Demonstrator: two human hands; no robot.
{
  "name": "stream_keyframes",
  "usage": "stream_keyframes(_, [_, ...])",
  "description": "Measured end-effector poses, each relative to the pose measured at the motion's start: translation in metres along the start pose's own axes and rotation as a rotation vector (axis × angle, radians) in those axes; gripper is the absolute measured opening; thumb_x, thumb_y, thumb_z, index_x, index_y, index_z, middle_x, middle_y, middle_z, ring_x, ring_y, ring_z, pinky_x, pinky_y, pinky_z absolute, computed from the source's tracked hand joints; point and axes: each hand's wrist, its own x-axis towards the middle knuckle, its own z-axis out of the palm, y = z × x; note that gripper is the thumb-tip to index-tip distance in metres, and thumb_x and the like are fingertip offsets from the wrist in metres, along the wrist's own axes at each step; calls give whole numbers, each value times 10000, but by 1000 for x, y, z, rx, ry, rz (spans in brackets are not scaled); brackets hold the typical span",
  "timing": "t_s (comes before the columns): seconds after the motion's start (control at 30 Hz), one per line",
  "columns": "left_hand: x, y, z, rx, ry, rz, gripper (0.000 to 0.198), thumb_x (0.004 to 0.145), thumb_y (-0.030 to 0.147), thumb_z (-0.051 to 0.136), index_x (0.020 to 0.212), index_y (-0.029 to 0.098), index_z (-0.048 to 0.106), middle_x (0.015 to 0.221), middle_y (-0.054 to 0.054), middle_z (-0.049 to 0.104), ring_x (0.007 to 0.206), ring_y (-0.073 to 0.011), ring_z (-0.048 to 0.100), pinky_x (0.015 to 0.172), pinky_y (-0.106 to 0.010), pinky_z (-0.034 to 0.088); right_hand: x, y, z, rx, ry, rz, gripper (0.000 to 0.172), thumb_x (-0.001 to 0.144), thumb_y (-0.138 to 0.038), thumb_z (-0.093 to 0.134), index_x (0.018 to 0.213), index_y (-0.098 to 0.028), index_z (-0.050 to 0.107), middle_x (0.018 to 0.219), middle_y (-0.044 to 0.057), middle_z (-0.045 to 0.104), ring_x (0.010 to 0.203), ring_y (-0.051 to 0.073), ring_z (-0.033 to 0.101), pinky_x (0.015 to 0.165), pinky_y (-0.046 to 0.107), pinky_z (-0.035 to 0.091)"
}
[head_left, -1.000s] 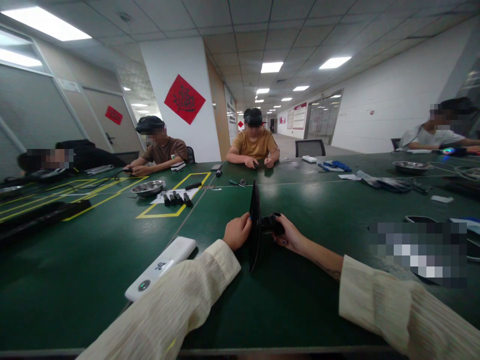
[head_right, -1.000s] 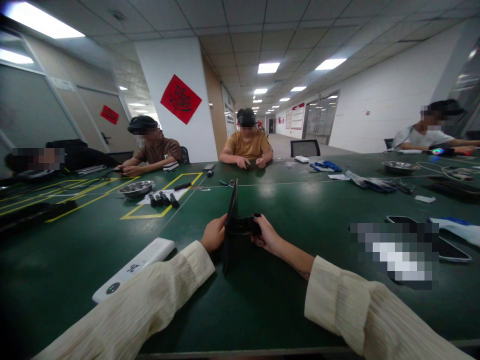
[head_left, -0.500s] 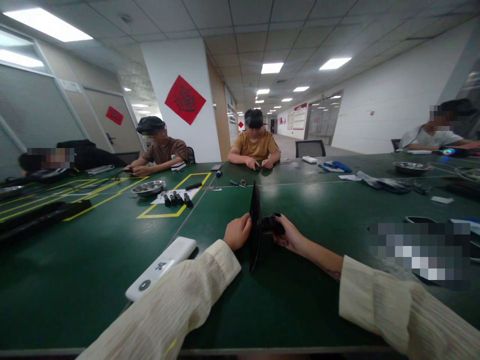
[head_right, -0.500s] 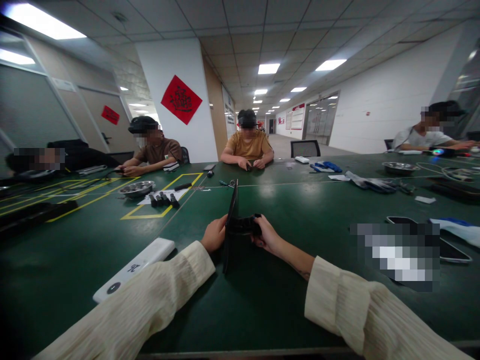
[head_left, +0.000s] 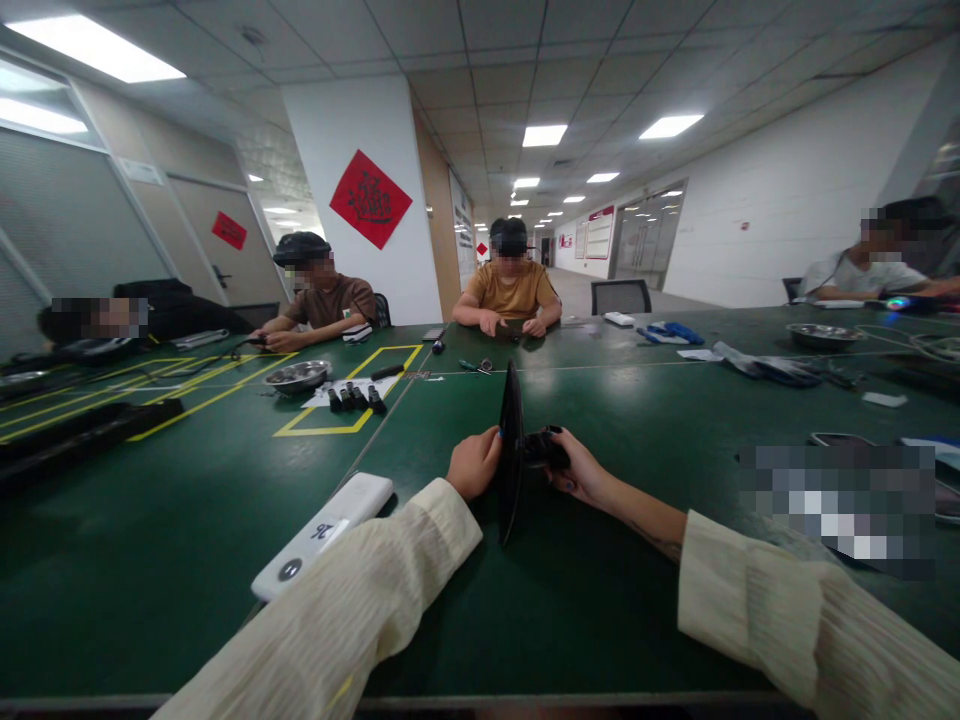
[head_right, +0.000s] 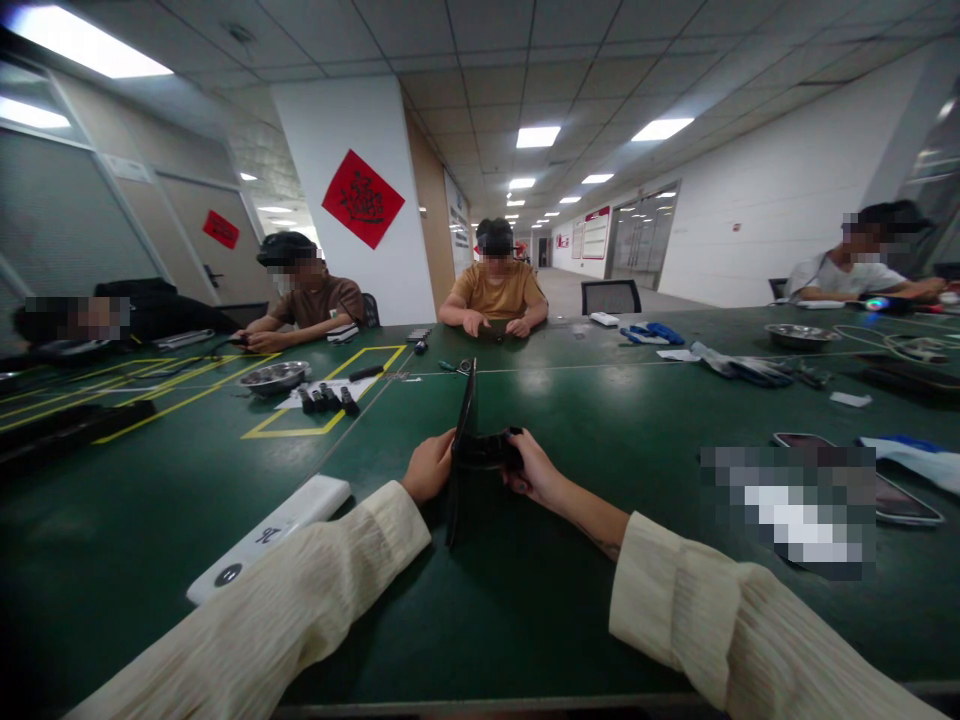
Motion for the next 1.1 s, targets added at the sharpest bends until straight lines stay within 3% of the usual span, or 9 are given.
stream_keyframes(1.1, [-2, 2, -2, 61, -33, 6, 372, 919, 325, 232, 1044, 197, 558, 953, -76, 673, 888, -215, 618, 717, -280, 409, 0, 0, 1, -6, 4, -2, 226, 819, -435, 384, 917, -232, 371, 451, -47, 519, 293, 79, 393, 280, 134, 157])
